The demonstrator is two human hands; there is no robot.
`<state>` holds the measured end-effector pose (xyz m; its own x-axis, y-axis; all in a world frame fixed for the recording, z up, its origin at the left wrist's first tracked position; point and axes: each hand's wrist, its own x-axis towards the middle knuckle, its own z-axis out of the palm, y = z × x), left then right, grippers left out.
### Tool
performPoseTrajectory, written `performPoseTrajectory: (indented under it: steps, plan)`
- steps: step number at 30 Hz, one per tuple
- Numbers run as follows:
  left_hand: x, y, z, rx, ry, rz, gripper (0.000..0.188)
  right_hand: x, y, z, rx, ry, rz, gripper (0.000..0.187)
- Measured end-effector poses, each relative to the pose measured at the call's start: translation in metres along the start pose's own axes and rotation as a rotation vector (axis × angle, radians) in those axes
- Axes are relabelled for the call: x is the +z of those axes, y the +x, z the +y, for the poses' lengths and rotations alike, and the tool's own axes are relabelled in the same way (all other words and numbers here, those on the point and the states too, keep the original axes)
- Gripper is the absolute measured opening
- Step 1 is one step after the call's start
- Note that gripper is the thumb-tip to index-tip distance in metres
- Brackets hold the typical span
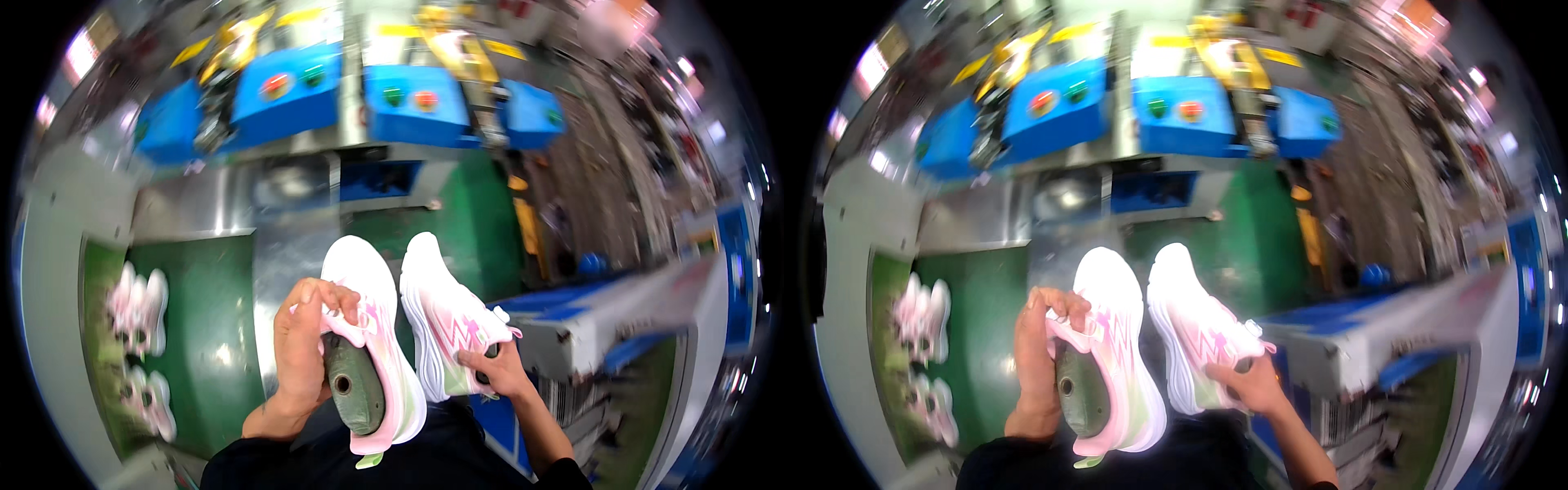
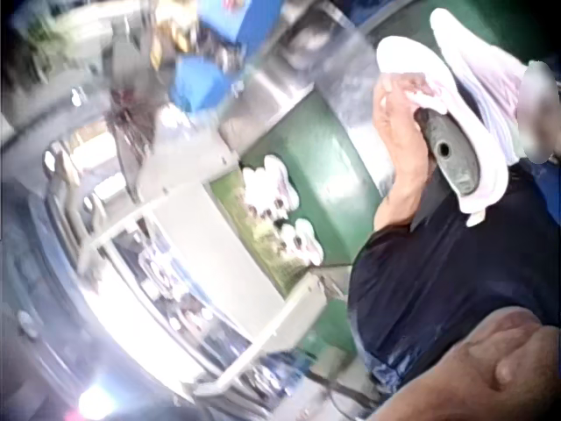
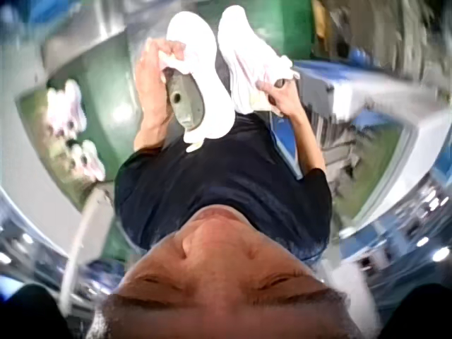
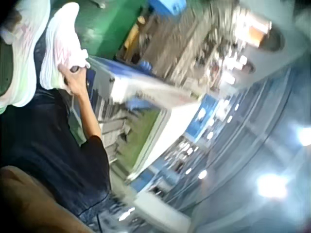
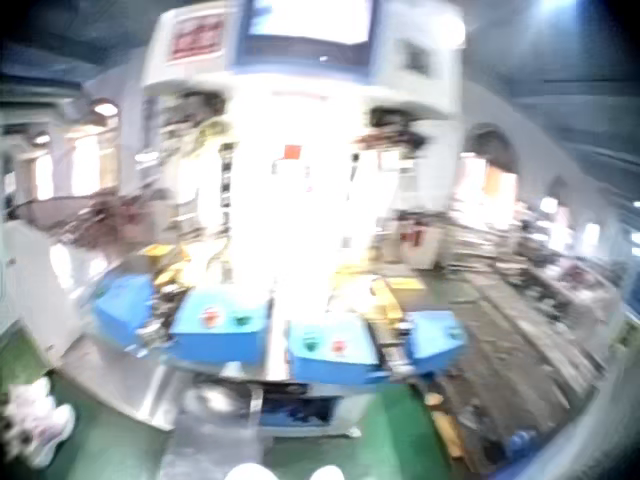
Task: The person picks up pink sneakers from a conveyor belt and places them individually into a hydraulic press machine. They align each shoe under the press, activate the machine using buttons, and then return the shoes to the conveyor or place them in a nearby rack.
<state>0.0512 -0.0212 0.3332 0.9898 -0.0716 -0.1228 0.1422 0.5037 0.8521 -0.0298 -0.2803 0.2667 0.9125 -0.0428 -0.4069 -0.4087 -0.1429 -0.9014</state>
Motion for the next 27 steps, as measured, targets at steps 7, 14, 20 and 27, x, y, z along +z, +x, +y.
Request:
performPoseTrajectory:
  steps: [7, 14, 20, 27]
  plan:
    - [0.131, -0.015, -0.043, -0.248, 0.075, -0.366, 0.033, -0.058, -0.153, -0.002, -0.125, 0.58, 0.417, 0.066]
    - [0.204, -0.039, -0.077, -0.494, 0.119, -0.714, 0.035, -0.048, -0.232, 0.035, -0.1, 0.496, 0.805, 0.068]
    - [0.186, -0.015, -0.105, -0.429, 0.228, -0.868, 0.03, -0.022, -0.225, 0.028, -0.042, 0.393, 1.013, 0.054]
    - [0.132, 0.048, -0.106, -0.337, 0.288, -0.848, 0.03, -0.035, -0.185, -0.064, 0.313, -0.117, 0.761, 0.053]
